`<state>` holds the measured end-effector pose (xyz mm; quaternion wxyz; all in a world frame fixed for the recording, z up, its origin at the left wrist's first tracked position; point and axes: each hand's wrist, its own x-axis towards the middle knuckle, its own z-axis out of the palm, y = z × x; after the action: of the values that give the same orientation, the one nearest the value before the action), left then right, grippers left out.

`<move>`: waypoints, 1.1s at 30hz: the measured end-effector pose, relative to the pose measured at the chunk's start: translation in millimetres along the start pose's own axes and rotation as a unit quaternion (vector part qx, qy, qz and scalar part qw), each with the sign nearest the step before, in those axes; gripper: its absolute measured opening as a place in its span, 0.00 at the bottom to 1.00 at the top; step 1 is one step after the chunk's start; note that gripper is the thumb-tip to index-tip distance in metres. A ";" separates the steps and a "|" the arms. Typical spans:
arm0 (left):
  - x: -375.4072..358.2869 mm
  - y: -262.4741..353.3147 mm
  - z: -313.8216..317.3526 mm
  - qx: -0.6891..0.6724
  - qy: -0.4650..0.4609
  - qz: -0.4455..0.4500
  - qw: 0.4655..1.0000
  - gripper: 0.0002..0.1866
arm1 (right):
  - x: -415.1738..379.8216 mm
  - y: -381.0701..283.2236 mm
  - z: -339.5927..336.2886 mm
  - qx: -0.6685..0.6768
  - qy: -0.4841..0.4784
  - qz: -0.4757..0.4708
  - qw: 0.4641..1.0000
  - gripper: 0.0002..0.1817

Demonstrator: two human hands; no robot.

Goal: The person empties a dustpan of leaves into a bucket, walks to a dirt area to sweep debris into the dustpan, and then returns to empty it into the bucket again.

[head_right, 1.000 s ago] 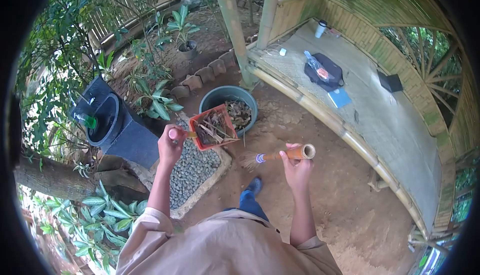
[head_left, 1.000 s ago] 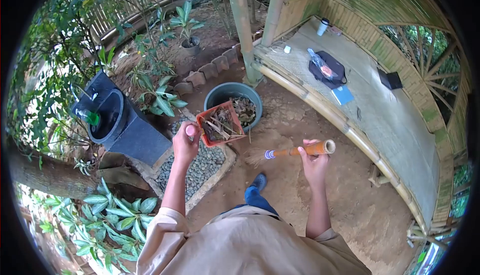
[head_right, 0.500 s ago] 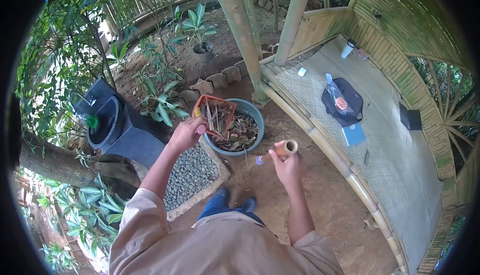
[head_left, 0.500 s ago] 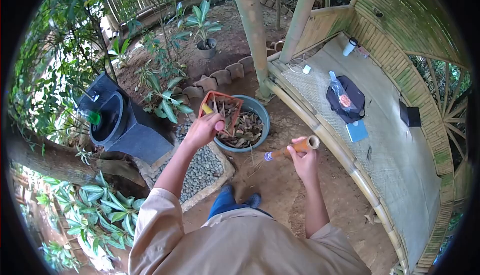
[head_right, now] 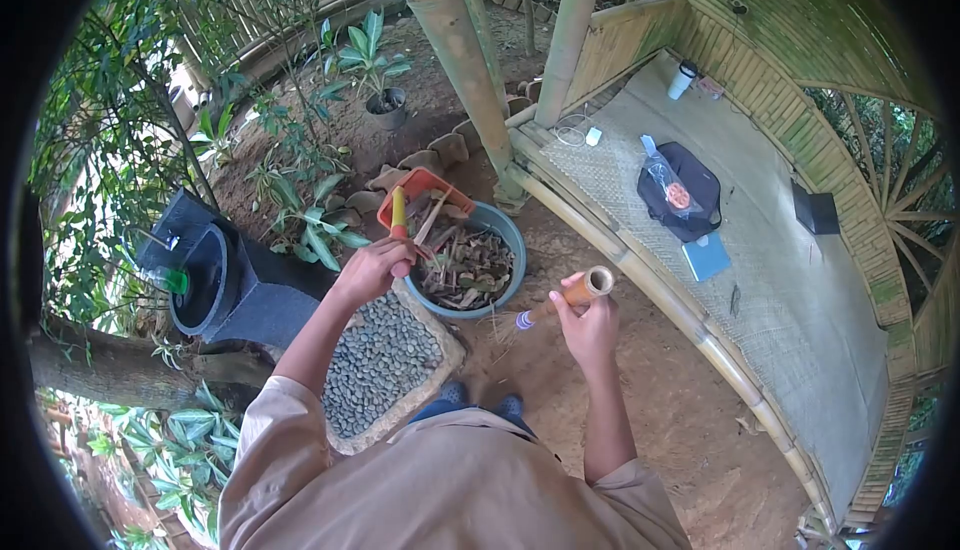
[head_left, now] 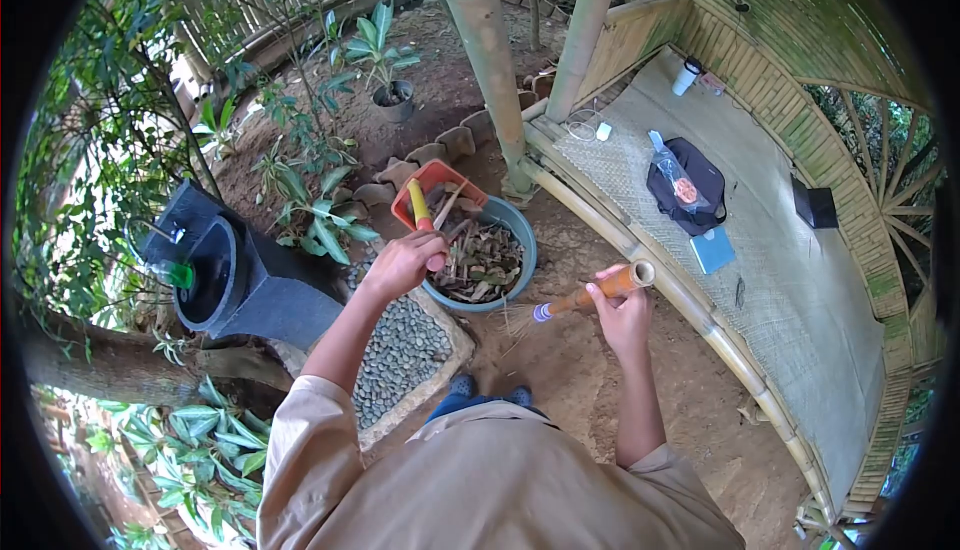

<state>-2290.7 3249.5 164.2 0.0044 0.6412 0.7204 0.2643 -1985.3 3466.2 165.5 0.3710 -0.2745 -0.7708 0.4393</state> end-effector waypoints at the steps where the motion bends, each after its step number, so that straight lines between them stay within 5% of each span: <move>1: 0.2 1.3 -3.7 -0.004 -0.009 -0.005 1.000 0.14 | 0.2 1.1 1.7 0.002 0.008 0.002 1.000 0.17; 18: -3.9 -13.9 -13.0 0.010 -0.041 0.031 0.999 0.17 | -10.0 -18.7 8.0 -0.042 0.048 -0.015 0.998 0.16; 24: -25.0 -18.0 21.3 0.000 -0.042 0.115 0.992 0.09 | -20.4 -20.3 10.6 -0.047 0.056 0.007 0.997 0.16; 33: -76.1 -15.7 100.7 -0.075 -0.153 0.099 0.980 0.09 | -33.8 -17.3 7.1 -0.037 0.073 0.039 0.996 0.17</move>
<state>-2256.9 3216.2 46.2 0.1364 0.7401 0.6225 0.2150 -1973.4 3429.4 167.2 0.3982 -0.3492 -0.7462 0.4034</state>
